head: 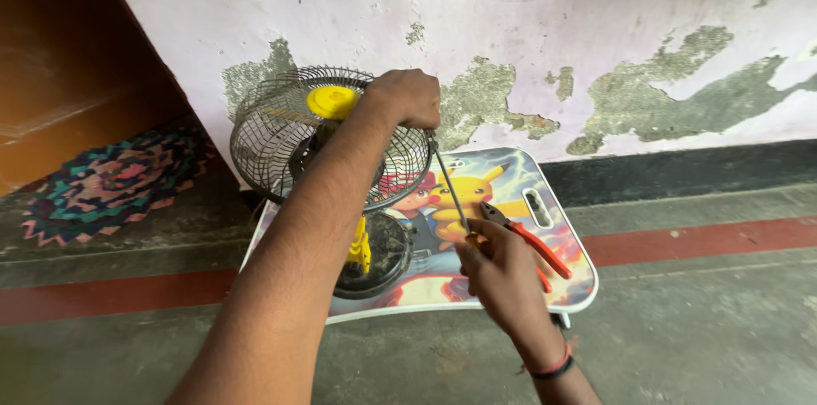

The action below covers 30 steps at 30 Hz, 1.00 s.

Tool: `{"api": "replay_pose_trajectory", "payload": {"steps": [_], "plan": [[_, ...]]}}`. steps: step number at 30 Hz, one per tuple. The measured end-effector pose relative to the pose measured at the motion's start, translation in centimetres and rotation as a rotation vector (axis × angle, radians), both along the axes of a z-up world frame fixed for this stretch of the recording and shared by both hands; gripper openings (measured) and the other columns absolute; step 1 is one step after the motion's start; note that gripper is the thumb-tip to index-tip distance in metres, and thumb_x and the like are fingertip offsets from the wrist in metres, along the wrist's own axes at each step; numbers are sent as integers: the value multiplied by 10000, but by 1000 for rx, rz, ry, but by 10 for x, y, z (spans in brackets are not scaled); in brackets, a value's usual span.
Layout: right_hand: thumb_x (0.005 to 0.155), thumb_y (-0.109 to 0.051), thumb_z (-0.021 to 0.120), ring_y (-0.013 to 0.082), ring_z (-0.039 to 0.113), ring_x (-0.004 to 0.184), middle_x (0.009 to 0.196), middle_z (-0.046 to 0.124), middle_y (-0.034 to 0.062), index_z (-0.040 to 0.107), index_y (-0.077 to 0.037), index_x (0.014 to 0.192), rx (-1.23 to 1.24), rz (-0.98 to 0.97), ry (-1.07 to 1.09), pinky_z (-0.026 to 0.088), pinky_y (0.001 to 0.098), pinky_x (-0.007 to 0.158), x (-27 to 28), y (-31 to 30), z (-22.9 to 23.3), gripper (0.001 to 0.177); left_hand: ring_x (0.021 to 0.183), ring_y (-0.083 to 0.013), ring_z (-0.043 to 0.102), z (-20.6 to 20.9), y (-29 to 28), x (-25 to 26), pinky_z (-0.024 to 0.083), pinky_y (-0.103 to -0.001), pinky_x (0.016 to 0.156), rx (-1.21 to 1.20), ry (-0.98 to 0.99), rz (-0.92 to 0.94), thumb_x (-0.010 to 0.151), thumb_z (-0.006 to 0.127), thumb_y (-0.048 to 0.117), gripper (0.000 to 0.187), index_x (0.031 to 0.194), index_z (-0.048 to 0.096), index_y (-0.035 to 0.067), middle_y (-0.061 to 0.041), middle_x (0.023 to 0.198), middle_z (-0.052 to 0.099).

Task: The person disassembles a yellow electric fan by removing the front grille, unscrewing the central nut, and detaching the fan blades. The person uses a screwdriver and pliers to loosen fasteners and separate components.

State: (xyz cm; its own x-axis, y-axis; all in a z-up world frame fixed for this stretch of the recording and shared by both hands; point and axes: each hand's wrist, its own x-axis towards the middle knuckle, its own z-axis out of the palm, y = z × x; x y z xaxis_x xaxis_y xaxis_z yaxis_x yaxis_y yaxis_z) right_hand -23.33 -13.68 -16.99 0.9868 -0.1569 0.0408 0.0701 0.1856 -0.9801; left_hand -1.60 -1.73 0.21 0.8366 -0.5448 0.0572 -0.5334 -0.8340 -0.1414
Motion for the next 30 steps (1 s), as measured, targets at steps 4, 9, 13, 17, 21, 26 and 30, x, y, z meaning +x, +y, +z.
{"api": "replay_pose_trajectory", "payload": {"steps": [4,9,13,17,21,26,30], "plan": [[976,-190,527,101,515,503,667,577,13,658,62,1248,639,303,18,413,245,448,3,4,4,393,1019,-307,723,-5,-3,1,569,-433,909,18,-18,-11,738,693,196,242,940,801,117,-142,1080,756],[1003,-122,513,115,595,579,765,649,63,628,60,1256,582,236,95,484,252,513,-1,2,15,332,990,-310,728,-8,-5,9,577,-455,880,68,-54,-41,775,714,261,259,965,778,96,-162,1067,755],[931,-90,567,124,633,516,736,719,71,661,26,1185,-253,-53,-33,490,274,460,-11,8,29,294,977,-296,738,-5,3,6,571,-434,909,28,-29,-6,754,686,202,214,903,809,109,-140,1033,773],[943,-121,598,123,566,481,711,707,67,694,24,1110,-354,-135,8,434,289,432,-14,14,28,241,975,-307,724,-5,3,3,562,-439,903,18,-55,-21,744,705,220,218,923,789,127,-141,1039,759],[962,-149,601,118,511,484,706,681,66,725,55,1057,125,48,66,391,283,420,-5,4,20,256,981,-309,721,-9,1,5,564,-449,901,15,-58,-31,742,696,210,216,920,789,131,-135,1042,760],[966,-147,601,116,624,632,811,702,67,710,61,1123,641,382,73,482,243,531,3,-17,22,282,976,-322,717,-8,1,9,565,-453,885,12,-94,-49,736,719,232,234,936,779,126,-159,1030,751],[939,-153,633,151,681,590,772,735,135,704,74,1026,-150,61,3,532,275,518,3,-9,29,253,963,-308,744,-5,4,9,576,-436,911,26,-19,23,766,701,225,194,872,814,109,-161,1001,781]]}}
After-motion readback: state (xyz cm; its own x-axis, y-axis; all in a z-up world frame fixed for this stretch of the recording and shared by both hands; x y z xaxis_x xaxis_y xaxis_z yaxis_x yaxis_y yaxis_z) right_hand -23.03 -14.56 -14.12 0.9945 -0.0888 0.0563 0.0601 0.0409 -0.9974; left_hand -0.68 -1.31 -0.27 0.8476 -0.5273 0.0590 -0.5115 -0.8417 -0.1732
